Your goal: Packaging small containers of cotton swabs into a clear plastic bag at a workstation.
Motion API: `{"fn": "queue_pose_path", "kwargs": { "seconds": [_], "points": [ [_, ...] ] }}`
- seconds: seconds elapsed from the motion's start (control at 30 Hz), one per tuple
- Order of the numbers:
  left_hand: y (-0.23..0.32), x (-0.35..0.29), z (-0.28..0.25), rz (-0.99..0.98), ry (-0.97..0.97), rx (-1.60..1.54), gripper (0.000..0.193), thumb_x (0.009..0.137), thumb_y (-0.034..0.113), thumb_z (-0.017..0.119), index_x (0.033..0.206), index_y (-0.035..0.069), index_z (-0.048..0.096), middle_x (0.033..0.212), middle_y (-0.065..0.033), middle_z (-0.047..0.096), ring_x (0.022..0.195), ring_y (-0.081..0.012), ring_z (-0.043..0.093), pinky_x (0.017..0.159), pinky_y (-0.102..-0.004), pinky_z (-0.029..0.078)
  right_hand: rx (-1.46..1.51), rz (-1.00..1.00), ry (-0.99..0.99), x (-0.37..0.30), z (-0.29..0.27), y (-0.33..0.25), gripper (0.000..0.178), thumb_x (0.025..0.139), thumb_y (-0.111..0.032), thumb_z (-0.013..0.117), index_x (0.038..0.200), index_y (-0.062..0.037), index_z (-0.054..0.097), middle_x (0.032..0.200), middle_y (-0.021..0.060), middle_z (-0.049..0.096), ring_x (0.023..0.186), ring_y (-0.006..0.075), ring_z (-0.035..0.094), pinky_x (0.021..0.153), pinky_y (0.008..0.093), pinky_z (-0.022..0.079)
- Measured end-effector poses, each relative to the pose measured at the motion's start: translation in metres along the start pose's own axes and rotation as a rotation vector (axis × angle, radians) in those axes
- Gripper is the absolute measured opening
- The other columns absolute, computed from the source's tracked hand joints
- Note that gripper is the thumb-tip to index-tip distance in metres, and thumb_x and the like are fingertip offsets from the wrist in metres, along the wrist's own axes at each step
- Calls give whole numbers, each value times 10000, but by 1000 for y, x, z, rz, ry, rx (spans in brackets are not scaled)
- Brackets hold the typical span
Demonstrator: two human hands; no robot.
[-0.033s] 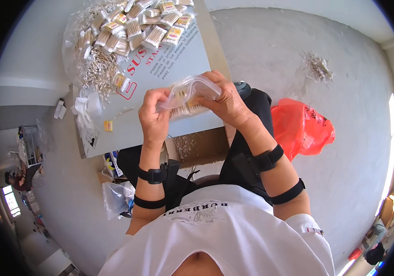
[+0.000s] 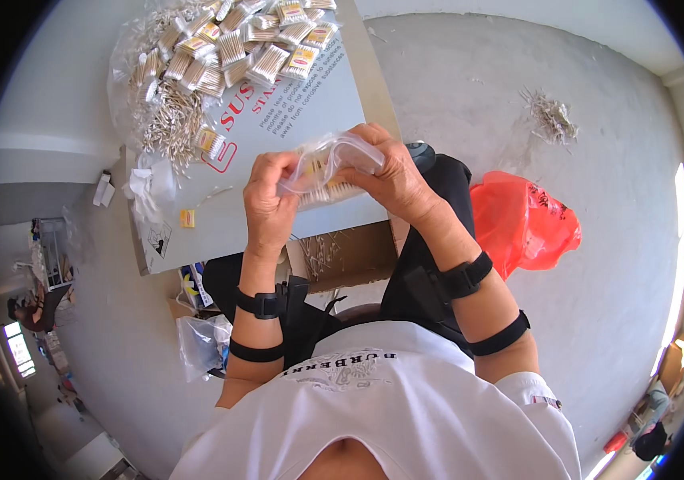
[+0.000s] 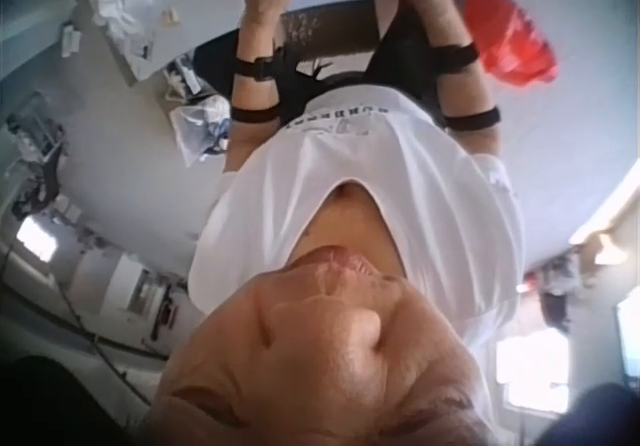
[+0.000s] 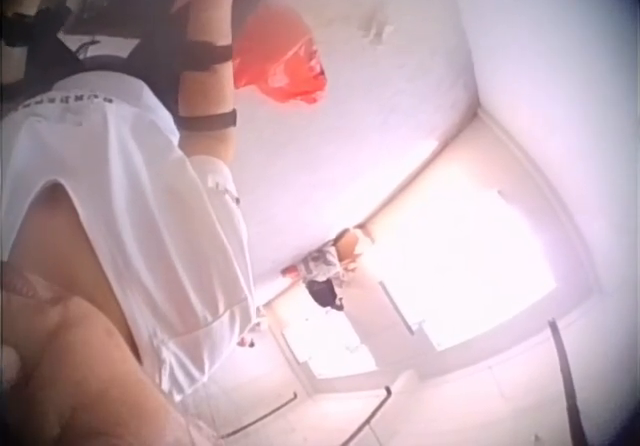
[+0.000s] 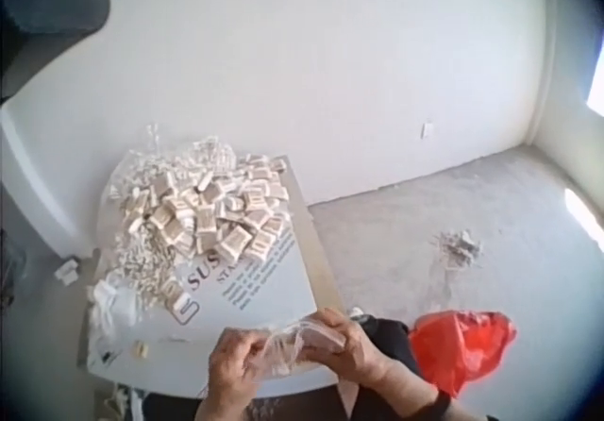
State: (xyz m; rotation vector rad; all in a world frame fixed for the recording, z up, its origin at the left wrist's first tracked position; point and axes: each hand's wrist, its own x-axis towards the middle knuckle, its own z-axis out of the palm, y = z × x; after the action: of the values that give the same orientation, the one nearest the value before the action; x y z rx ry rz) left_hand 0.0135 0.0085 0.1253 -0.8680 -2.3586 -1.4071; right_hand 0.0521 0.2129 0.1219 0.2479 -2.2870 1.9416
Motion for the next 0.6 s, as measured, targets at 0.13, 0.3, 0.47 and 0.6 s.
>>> {"fn": "queue_pose_path", "kwargs": {
  "seconds": [0.13,0.3,0.47,0.6],
  "points": [
    [-2,7,-2,160,-127,232,281,734,-49,745,999,24,691,861,-72,628,774,-257,592,675,-359,511,-67,-54,-4,1,1,5,199,790,-62,776,963,-11,692,908,104,608,903,302,579,803,374,503],
    [-4,5,9,212,-126,429,263,705,-40,699,952,50,717,806,-44,597,760,-252,579,647,-366,505,-530,-381,171,-1,5,16,165,752,-27,765,903,-28,698,897,83,607,869,305,582,736,389,500],
    [-4,3,13,204,-73,465,278,687,-53,673,942,48,721,783,-40,585,744,-250,571,648,-370,500,-497,-395,142,3,7,4,131,766,-43,742,882,-33,682,891,78,614,848,310,574,753,403,501],
    [-10,8,19,96,65,130,230,711,-110,622,898,15,668,813,-81,605,764,-297,593,664,-404,498,-549,-460,4,13,6,-5,141,796,-52,695,919,-33,630,906,94,620,870,334,575,780,419,501]
  ]
}}
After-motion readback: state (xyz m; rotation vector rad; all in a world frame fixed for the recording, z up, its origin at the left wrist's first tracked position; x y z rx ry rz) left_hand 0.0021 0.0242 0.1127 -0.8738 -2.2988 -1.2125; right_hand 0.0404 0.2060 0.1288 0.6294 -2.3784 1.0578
